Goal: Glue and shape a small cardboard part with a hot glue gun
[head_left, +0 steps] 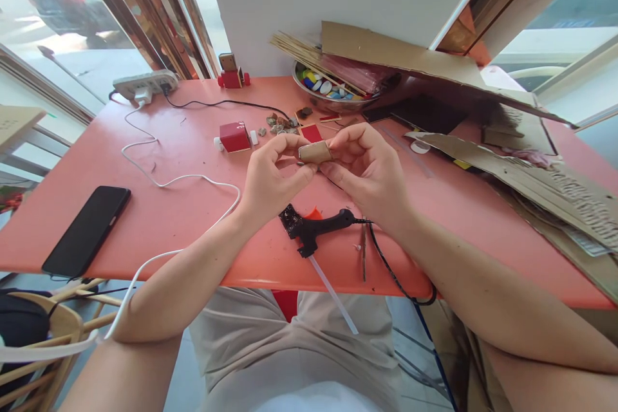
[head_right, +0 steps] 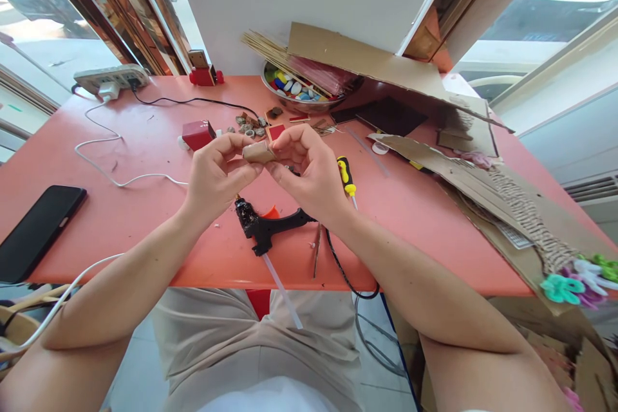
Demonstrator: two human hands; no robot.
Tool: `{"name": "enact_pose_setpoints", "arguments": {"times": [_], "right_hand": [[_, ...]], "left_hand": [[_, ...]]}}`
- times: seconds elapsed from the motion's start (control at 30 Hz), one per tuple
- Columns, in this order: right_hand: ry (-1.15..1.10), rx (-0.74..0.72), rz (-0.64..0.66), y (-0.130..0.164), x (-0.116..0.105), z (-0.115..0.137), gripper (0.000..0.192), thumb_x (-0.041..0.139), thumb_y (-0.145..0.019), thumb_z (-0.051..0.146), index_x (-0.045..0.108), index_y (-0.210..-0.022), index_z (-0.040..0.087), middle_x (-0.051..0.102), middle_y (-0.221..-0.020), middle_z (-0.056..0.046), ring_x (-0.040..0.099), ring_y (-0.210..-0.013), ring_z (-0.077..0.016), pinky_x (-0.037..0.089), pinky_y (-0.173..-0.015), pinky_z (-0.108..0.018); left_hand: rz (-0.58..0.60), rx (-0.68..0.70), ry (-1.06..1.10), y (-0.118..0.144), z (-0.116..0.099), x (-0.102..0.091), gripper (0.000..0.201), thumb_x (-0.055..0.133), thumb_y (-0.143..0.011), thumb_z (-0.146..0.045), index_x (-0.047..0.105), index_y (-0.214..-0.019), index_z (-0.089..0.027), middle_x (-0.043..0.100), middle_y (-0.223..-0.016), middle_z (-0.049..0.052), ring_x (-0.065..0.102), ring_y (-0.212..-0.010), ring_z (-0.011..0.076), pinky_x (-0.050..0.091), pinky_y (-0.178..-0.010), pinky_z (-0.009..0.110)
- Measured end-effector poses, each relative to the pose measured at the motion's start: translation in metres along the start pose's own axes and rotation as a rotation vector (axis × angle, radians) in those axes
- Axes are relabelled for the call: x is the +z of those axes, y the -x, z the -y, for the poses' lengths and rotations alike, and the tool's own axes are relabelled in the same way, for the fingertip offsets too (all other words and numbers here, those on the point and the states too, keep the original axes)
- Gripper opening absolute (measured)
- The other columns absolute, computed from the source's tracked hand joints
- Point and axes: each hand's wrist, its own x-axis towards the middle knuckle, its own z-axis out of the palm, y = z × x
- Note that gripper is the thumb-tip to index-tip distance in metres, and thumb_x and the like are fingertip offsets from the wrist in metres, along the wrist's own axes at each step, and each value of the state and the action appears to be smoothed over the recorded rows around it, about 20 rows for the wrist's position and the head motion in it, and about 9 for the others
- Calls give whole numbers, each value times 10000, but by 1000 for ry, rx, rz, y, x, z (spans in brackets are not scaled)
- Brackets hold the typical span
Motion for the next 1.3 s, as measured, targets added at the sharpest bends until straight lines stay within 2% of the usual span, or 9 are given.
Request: {"name": "enact_pose_setpoints", "arguments": {"times": [0.23, 0.4, 0.5, 0.63, 0.77, 0.9, 1.03, 1.17, 1.3], "right_hand": [[231, -79, -49, 2, 2, 8, 172, 735, -901, 295, 691, -1062, 256, 791, -1112, -41, 769, -1025, -214, 635, -894, -383], [201, -99, -45, 1, 0, 8, 127, 776, -919, 322, 744, -1020, 253, 820, -1066, -42, 782, -1004, -226, 633, -882, -387], [138, -79, -36, -1, -2, 10, 272, 827, -917, 503, 757, -956, 244, 825, -1015, -49, 780, -971, -230, 634, -880, -393], [58, 12, -46, -5, -3, 13, 468, 881, -818, 686, 746, -841, 238, 815, -914, -40, 763, -890, -219, 639, -828, -381], [-27, 68, -41, -5, -4, 14, 437, 909, -799, 632, 738, -778, 231, 794, -828, -25, 742, -800, -200, 630, -786, -369], [82, -1, -62, -3, -5, 13, 365, 841, -895, 562, 728, -774, 238, 795, -819, -26, 739, -796, -203, 595, -768, -362], [208, -69, -121, -2, -10, 14, 422, 755, -975, 637, 720, -804, 252, 789, -818, -23, 720, -771, -195, 566, -705, -336], [214, -92, -106, -5, -16, 15, 555, 663, -995, 757, 722, -777, 250, 783, -803, -29, 722, -765, -188, 593, -745, -338], [189, -95, -53, -7, -14, 15, 516, 772, -916, 750, 769, -818, 243, 806, -881, -48, 753, -846, -214, 618, -814, -371]], "left_hand": [[9, 103, -88, 1, 3, 0, 153, 719, -732, -187, 735, -877, -235, 765, -893, 2, 728, -859, 175, 655, -891, 342], [13, 129, -66, 1, 5, 2, 135, 716, -759, -200, 743, -886, -236, 783, -893, 4, 726, -842, 167, 650, -873, 330], [-10, 199, -131, 1, 8, 1, 131, 726, -768, -191, 744, -886, -245, 783, -875, 4, 717, -828, 174, 627, -834, 329], [-5, 305, -215, 1, 11, 1, 145, 712, -775, -149, 733, -878, -249, 774, -854, -4, 701, -804, 174, 606, -801, 323], [-1, 385, -270, 2, 11, 0, 194, 673, -779, -91, 725, -891, -240, 748, -831, -17, 686, -792, 155, 589, -780, 289], [23, 376, -310, 3, 10, 0, 216, 684, -773, -67, 723, -899, -238, 734, -819, -23, 674, -783, 152, 583, -781, 287], [52, 360, -331, 3, 7, -2, 217, 697, -774, -71, 727, -907, -240, 733, -823, -23, 672, -788, 158, 585, -790, 298], [47, 390, -281, 3, 8, -1, 204, 685, -786, -71, 719, -899, -238, 744, -831, -21, 681, -794, 154, 586, -787, 292], [13, 402, -261, 3, 10, 0, 180, 694, -807, -90, 714, -906, -239, 743, -816, -25, 681, -779, 150, 582, -779, 290]]}}
